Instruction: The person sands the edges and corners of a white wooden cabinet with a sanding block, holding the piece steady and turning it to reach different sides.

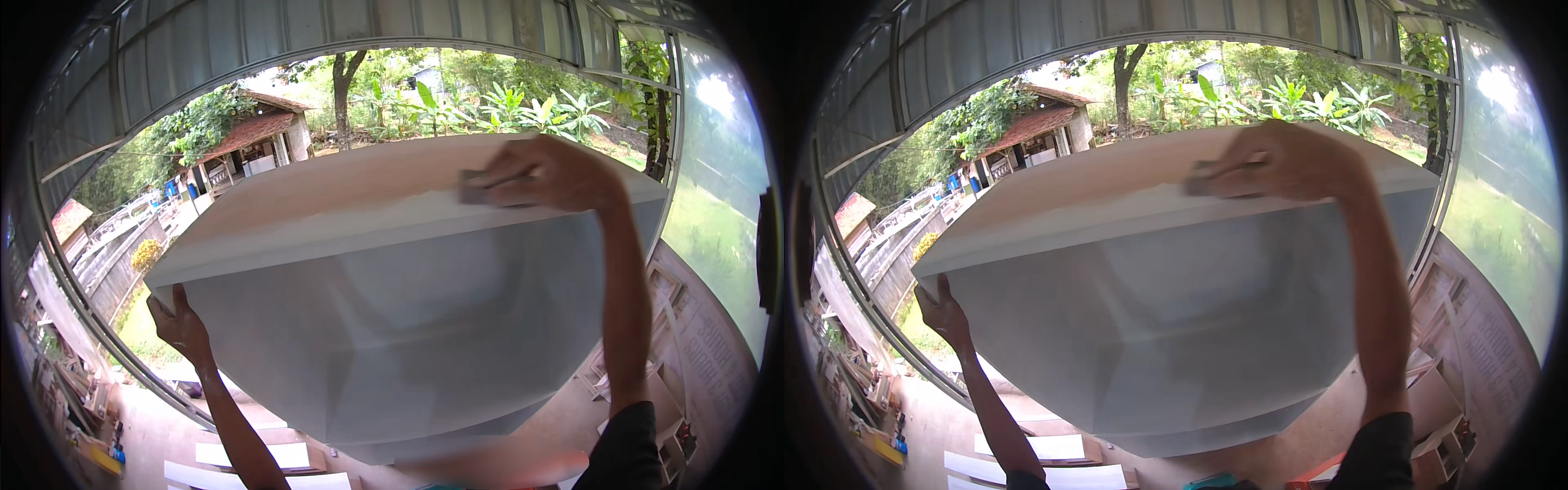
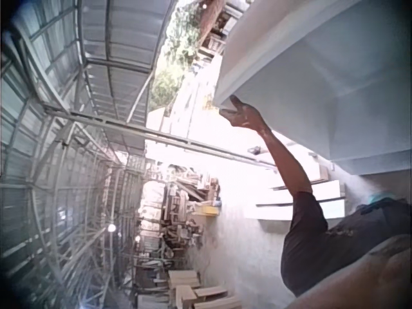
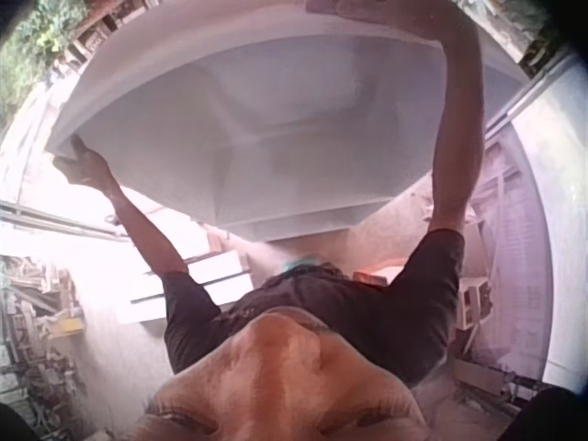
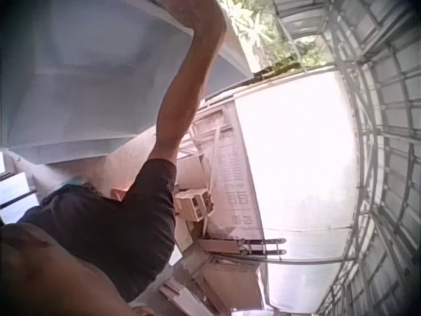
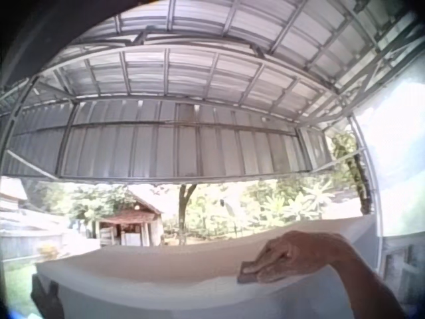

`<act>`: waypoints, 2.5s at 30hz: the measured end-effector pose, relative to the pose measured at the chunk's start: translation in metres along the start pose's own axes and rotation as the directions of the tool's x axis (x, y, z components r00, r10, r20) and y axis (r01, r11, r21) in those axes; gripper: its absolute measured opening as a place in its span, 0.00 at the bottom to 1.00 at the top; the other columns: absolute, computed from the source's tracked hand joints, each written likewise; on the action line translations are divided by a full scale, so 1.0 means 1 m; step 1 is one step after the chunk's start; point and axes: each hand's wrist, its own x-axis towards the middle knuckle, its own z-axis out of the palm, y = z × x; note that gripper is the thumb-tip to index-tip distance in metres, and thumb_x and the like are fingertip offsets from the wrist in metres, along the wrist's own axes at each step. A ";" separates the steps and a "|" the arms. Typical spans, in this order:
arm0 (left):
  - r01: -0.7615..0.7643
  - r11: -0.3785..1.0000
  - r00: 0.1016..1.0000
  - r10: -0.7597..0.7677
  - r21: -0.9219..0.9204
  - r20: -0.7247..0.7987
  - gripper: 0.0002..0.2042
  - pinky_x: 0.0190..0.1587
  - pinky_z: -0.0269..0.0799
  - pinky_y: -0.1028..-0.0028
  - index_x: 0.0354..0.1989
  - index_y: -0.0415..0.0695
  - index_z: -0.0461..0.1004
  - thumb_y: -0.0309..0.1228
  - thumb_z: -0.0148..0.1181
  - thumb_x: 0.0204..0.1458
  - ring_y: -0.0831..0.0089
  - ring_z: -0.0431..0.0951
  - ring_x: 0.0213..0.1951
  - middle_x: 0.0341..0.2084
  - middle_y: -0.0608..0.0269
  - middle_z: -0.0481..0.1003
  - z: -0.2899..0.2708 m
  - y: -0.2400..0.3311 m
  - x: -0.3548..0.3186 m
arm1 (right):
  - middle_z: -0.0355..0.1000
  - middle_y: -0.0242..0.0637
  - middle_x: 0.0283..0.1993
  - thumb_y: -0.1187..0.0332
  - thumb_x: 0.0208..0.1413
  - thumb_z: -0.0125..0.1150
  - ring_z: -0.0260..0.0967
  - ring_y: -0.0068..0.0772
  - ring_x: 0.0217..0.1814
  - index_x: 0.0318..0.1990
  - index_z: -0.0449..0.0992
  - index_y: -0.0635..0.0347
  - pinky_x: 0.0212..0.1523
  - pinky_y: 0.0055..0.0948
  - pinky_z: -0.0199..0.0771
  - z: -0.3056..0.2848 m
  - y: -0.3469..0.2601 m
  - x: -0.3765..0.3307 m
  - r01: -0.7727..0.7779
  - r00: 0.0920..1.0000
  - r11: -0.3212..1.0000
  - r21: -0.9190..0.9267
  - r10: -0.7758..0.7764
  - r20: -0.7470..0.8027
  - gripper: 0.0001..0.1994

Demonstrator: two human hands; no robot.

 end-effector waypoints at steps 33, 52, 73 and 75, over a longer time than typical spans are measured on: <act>0.118 0.978 0.991 -0.126 0.174 0.038 0.25 0.57 0.74 0.54 0.61 0.39 0.72 0.49 0.58 0.68 0.45 0.80 0.54 0.54 0.43 0.79 0.012 -0.032 0.034 | 0.85 0.37 0.42 0.52 0.66 0.60 0.79 0.38 0.37 0.52 0.87 0.37 0.44 0.36 0.78 0.017 0.000 0.015 0.491 0.870 0.858 0.152 -0.476 -0.128 0.14; 0.119 0.987 0.992 -0.122 0.107 0.025 0.27 0.53 0.78 0.57 0.64 0.36 0.70 0.47 0.58 0.68 0.47 0.82 0.50 0.54 0.39 0.78 0.014 -0.049 0.043 | 0.81 0.44 0.30 0.40 0.62 0.62 0.76 0.43 0.31 0.52 0.87 0.42 0.41 0.46 0.77 -0.060 0.156 -0.110 0.002 0.939 0.979 -0.203 -0.071 -0.336 0.22; -0.786 0.607 0.478 0.714 -0.114 0.511 0.28 0.59 0.72 0.51 0.61 0.34 0.72 0.41 0.68 0.58 0.43 0.76 0.56 0.54 0.40 0.76 0.027 0.138 -0.024 | 0.85 0.45 0.48 0.63 0.67 0.62 0.79 0.30 0.42 0.57 0.83 0.58 0.46 0.34 0.78 -0.093 0.217 -0.302 -0.647 0.632 0.756 -0.096 0.462 -0.622 0.16; -0.811 0.569 0.458 0.763 -0.137 0.457 0.26 0.55 0.75 0.53 0.58 0.33 0.74 0.39 0.69 0.56 0.43 0.79 0.52 0.50 0.40 0.78 0.056 0.181 -0.060 | 0.85 0.37 0.47 0.65 0.67 0.61 0.77 0.27 0.43 0.58 0.83 0.58 0.46 0.32 0.77 -0.077 0.209 -0.307 -0.613 0.639 0.790 0.001 0.496 -0.588 0.16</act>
